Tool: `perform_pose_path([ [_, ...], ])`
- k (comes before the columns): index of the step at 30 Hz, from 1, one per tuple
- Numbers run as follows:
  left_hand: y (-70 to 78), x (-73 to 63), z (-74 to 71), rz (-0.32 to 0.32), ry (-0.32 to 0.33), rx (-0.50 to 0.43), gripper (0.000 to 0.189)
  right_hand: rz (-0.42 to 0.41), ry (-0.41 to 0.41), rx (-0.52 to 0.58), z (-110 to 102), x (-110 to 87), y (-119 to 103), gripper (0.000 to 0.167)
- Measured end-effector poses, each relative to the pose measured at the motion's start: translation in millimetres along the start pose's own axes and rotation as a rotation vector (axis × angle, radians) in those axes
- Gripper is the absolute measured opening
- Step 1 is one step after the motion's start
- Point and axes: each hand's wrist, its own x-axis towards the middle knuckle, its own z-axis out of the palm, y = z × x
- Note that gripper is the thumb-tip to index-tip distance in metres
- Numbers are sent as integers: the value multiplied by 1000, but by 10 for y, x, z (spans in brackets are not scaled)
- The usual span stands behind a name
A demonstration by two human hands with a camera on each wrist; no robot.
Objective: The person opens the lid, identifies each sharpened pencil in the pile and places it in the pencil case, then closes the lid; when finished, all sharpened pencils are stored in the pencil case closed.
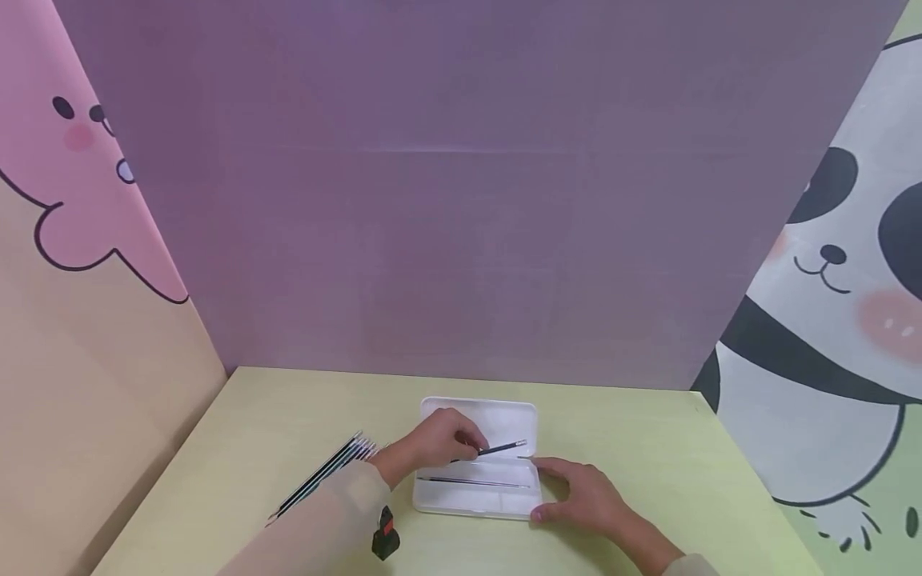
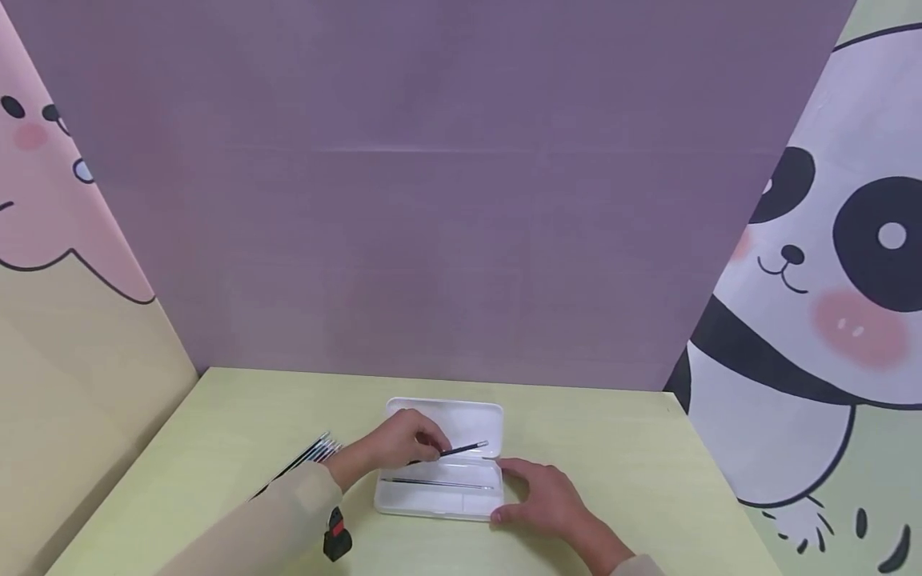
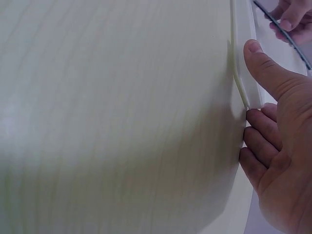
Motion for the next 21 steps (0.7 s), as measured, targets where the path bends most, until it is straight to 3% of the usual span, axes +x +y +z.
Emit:
perform_pose_path([
  [7,-60,-22,118,-39,-25,27,18,7,-3,-7,9,8,-14,83],
  [21,-80,-77,251,2,-23,166,17,17,1,3,9,-11,-30,83],
])
